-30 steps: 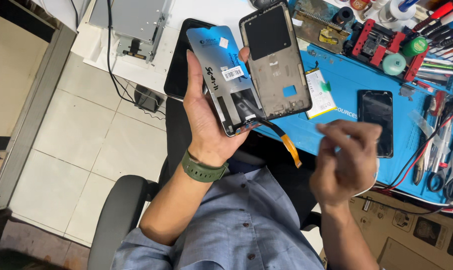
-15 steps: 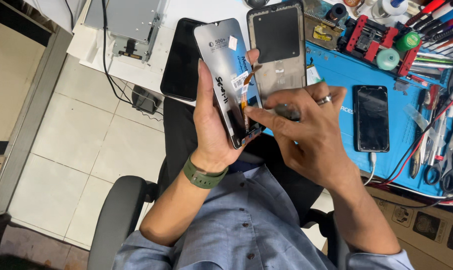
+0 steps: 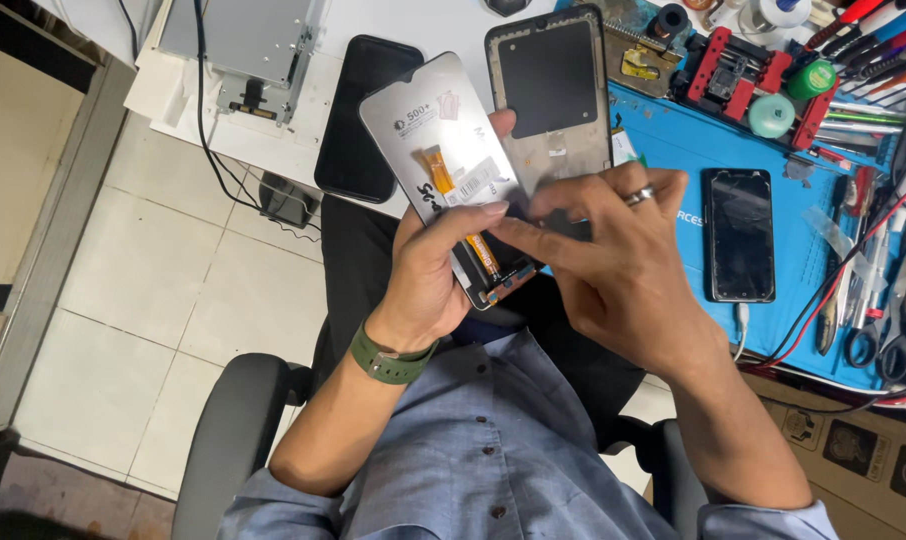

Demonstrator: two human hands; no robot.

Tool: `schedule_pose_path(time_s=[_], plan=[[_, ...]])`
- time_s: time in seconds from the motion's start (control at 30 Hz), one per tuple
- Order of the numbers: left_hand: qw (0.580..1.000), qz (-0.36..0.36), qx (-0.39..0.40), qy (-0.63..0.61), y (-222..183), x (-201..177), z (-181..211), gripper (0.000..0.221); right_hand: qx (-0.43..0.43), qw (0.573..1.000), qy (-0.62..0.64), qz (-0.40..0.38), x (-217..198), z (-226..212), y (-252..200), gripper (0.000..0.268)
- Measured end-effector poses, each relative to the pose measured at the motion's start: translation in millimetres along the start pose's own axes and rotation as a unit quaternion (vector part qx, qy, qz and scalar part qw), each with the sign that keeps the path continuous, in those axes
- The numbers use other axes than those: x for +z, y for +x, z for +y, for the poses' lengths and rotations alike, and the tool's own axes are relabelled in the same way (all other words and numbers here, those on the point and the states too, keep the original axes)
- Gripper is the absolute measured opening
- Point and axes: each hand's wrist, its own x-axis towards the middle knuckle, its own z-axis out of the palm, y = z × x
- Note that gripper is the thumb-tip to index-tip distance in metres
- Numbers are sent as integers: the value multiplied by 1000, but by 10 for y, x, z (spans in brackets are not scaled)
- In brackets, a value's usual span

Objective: The person removes a smartphone from their shirt pocket, then separates the phone into its front display assembly and rear chassis. They hold both parts while using another smartphone to take a photo of the disassembled components.

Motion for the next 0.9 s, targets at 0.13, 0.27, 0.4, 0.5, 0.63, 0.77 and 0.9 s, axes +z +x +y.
schedule_pose_path(time_s=[0.13,0.27,0.4,0.5,0.63,0.77,0.9], plan=[[1000,23,-9,0,-13,-30,101,65,46,993,48,97,-27,-79,-210,53],[999,29,42,-9,41,-232,349,62,146,923,160,317,290,-121,-496,23],[965,169,198,15,117,-470,790,65,290,900,259,196,675,-99,-368,24],[953,165,254,-18,77,-579,962,71,259,932,232,102,1210,-53,67,22],[946,152,285,-12,8,-572,961,64,218,975,17,25,1870,-209,902,92],[949,161,272,-13,-15,-520,983,65,273,953,-95,-93,1857,-619,1435,81],[963,123,239,-4,49,-500,983,62,252,964,-85,-31,1952,-398,1259,65]])
